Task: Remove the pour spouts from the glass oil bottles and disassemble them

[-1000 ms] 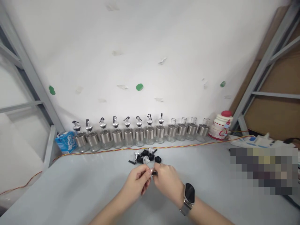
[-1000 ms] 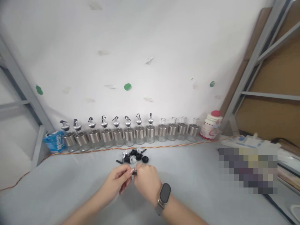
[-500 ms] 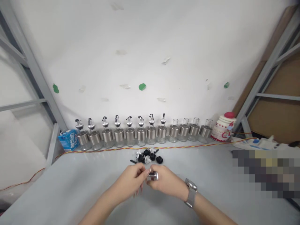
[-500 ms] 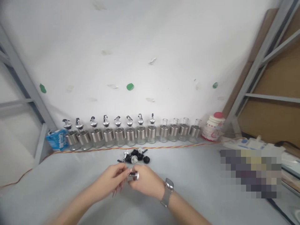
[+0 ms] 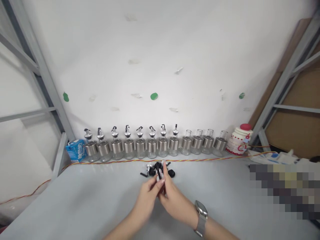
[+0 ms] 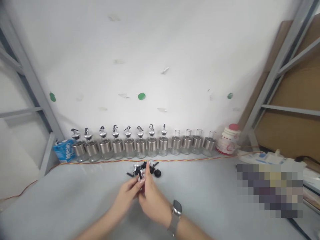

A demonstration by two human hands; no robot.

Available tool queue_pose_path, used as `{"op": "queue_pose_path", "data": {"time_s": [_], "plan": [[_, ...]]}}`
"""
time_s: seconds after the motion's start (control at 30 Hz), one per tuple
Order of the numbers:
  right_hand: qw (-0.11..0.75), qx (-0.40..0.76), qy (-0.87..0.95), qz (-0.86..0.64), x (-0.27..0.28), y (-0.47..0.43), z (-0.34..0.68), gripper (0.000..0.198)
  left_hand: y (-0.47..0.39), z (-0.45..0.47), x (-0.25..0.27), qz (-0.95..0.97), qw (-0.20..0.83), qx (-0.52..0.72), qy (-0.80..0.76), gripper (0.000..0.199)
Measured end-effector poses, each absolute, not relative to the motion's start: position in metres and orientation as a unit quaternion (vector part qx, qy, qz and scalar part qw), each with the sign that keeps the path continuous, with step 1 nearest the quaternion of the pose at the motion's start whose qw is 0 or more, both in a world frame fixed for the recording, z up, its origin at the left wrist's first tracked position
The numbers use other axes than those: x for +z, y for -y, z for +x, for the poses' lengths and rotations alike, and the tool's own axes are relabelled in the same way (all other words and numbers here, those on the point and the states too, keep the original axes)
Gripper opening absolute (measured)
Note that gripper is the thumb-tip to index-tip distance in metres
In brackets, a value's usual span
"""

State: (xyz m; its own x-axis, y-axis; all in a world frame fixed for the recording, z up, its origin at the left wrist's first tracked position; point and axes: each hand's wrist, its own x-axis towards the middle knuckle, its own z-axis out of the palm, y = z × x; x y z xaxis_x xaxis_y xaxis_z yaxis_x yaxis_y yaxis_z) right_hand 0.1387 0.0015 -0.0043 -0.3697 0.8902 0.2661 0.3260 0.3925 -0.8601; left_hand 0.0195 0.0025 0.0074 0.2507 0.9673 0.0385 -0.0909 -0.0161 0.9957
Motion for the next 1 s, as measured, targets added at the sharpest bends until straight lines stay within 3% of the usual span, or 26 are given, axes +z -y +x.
{"op": "queue_pose_path", "data": {"time_s": [0.1, 0.23, 0.33, 0.4, 0.5, 0.67, 0.8, 1.0], "plan": [[0.359, 0.323, 0.777, -0.404, 0.001, 0.002, 0.139, 0.072, -0.003, 0.017, 0.012, 0.472, 0.635, 0.474, -0.387, 0.046], [0.293, 0.328, 0.808, -0.392, 0.015, -0.005, 0.155, 0.053, -0.006, 0.013, 0.016, 0.454, 0.642, 0.487, -0.381, 0.047], [0.266, 0.424, 0.778, -0.38, 0.026, -0.015, 0.171, 0.05, -0.008, 0.009, 0.015, 0.497, 0.566, 0.493, -0.435, 0.046], [0.317, 0.481, 0.722, -0.382, 0.032, -0.02, 0.178, 0.043, -0.007, 0.006, 0.013, 0.553, 0.484, 0.48, -0.479, 0.047], [0.392, 0.461, 0.686, -0.404, 0.039, -0.021, 0.178, 0.028, -0.002, 0.005, 0.013, 0.639, 0.385, 0.446, -0.494, 0.04], [0.358, 0.339, 0.75, -0.44, 0.043, -0.012, 0.168, 0.029, 0.011, 0.007, 0.018, 0.697, 0.36, 0.416, -0.459, 0.03], [0.326, 0.274, 0.791, -0.439, 0.044, -0.011, 0.166, 0.032, 0.016, 0.007, 0.019, 0.715, 0.374, 0.374, -0.458, 0.033], [0.321, 0.334, 0.776, -0.428, 0.041, -0.01, 0.165, 0.035, 0.015, 0.007, 0.018, 0.726, 0.376, 0.38, -0.433, 0.025]]}}
